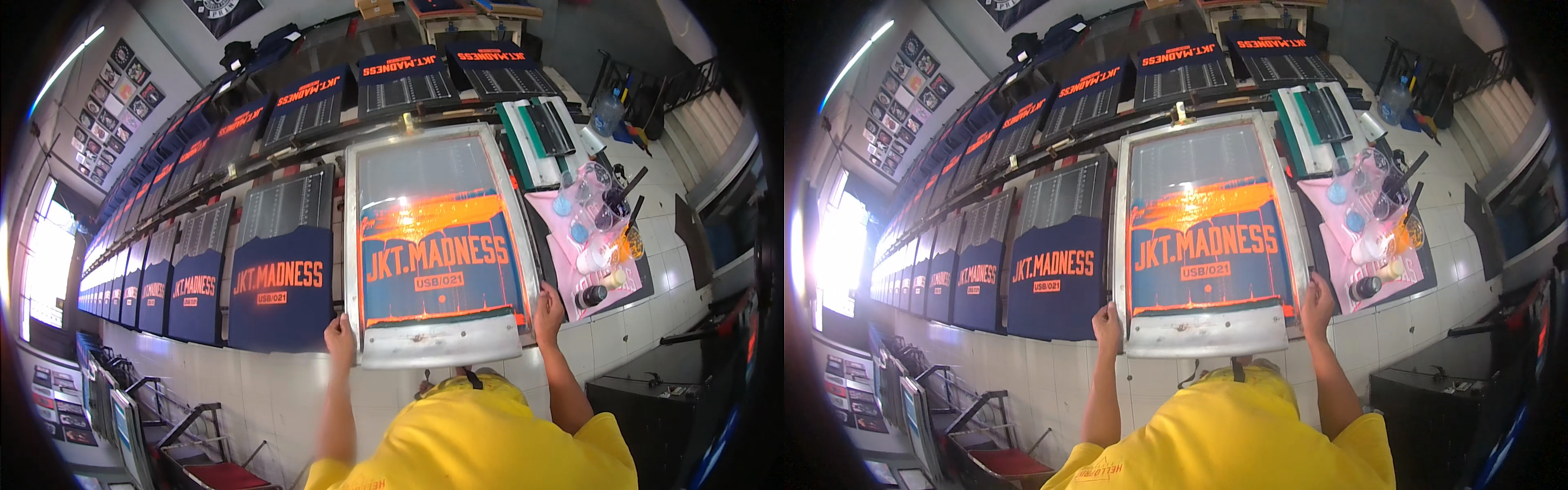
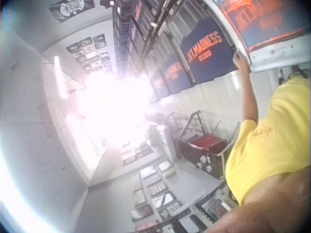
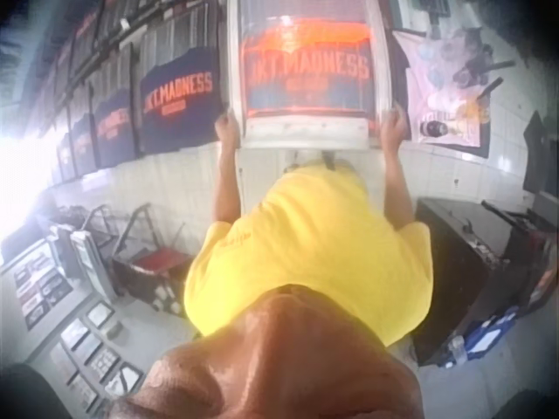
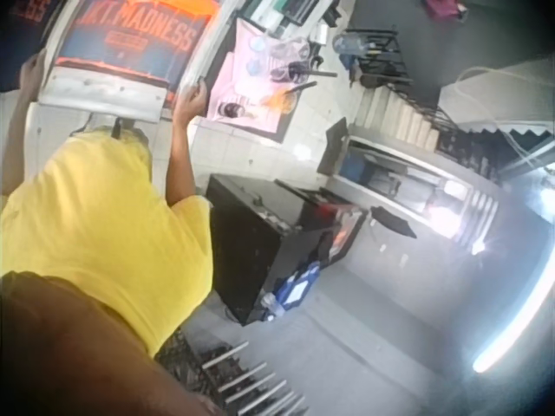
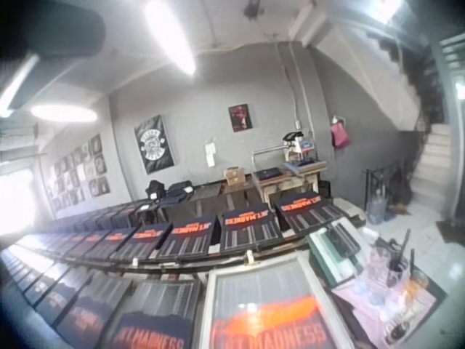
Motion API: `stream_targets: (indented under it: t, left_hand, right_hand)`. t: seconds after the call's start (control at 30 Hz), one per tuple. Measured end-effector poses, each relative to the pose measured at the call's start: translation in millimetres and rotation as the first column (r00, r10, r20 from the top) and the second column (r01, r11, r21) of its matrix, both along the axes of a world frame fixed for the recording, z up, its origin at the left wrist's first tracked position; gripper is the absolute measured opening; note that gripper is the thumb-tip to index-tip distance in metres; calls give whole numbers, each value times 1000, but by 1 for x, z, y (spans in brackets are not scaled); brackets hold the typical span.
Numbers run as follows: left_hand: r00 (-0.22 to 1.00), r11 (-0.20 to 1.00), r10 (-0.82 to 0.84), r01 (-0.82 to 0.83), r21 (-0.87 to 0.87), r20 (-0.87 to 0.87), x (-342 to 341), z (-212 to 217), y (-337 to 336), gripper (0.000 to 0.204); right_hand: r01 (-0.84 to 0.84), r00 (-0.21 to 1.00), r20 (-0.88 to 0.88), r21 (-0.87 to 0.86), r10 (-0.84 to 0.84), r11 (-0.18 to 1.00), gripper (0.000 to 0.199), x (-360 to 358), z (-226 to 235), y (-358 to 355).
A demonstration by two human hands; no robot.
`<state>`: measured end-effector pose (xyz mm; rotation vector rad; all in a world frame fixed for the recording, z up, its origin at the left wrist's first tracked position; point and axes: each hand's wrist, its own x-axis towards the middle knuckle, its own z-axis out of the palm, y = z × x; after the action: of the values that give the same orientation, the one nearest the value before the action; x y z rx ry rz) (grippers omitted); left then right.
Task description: The person performs screen printing on a series of t-shirts by applying orange ink through a stencil with a squeegee and then lifting the frame to reveal the printed design.
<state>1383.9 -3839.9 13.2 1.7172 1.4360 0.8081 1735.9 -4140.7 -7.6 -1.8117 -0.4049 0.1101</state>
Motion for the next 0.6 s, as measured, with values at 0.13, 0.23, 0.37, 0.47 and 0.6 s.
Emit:
stream_targets:
  t: [0.13,0.23,0.37,0.47,0.6]
  left_hand:
    - [999,999,44,-44,5,27,-9,-13,7,33]
    - [987,985,91,-108,134,132,-16,-20,7,30]
    - [961,982,-5,-48,185,276,-16,34,-30,27]
    - [900,983,-127,169,-65,417,-39,60,-60,32]
    - [835,725,-481,551,-413,269,-47,75,-103,39]
  right_hand:
    - [-5,934,356,-27,15,1000,33,-12,12,4]
    - [-183,814,519,-196,261,963,32,-46,63,10]
    - [-521,507,471,-499,722,692,48,-93,90,11]
    - [-538,301,414,-670,859,511,60,-112,107,14]
    - [-410,159,345,-829,925,380,65,-107,98,26]
